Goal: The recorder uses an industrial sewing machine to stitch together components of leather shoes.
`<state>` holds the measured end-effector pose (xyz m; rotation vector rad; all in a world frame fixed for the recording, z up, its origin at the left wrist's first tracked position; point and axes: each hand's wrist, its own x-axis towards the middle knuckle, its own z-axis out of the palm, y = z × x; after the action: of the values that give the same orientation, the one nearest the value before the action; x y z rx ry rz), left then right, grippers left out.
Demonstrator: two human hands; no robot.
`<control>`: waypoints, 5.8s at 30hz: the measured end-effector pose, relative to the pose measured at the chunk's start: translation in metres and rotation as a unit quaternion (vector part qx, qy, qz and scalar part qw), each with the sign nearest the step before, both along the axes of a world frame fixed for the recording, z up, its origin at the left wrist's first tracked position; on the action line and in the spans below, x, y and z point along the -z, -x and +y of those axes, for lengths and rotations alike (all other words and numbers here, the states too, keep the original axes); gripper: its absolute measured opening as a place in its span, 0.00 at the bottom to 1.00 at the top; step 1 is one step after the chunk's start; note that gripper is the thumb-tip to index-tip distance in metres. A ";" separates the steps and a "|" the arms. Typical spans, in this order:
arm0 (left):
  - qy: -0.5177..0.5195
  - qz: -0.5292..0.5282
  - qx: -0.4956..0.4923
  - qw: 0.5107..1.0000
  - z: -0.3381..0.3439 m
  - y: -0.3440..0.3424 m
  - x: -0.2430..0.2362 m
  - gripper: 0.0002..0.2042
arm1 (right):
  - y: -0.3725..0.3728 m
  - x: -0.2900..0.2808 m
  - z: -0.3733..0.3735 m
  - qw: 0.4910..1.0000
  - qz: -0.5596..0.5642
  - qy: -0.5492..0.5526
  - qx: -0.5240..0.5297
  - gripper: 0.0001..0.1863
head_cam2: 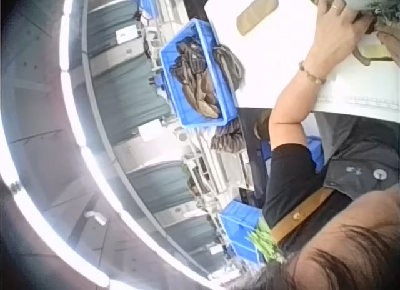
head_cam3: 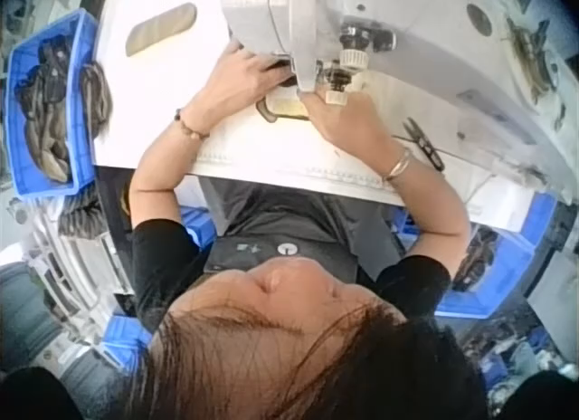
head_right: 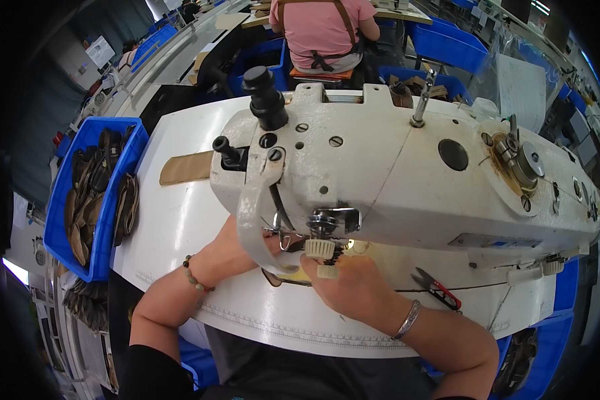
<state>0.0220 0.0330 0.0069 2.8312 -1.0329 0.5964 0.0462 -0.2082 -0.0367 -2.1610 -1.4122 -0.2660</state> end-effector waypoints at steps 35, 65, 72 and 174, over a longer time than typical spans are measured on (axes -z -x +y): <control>0.047 0.089 0.001 0.995 -0.013 0.006 0.005 0.13 | 0.007 -0.022 0.003 0.993 -0.100 0.061 0.001 0.14; -0.027 0.006 -0.030 0.999 -0.019 0.011 0.015 0.16 | -0.002 -0.006 -0.001 0.997 -0.028 -0.010 0.069 0.05; -0.001 -0.095 0.011 0.995 -0.016 0.015 0.009 0.14 | -0.006 -0.003 -0.002 0.993 0.013 -0.015 0.117 0.09; 0.136 0.014 -0.086 0.987 -0.005 -0.007 0.024 0.12 | -0.001 -0.006 0.000 0.997 -0.036 0.056 0.045 0.11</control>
<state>0.0285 0.0284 -0.0173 2.6916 -0.6492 0.6533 0.0474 -0.2083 -0.0306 -2.3308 -1.4018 -0.3065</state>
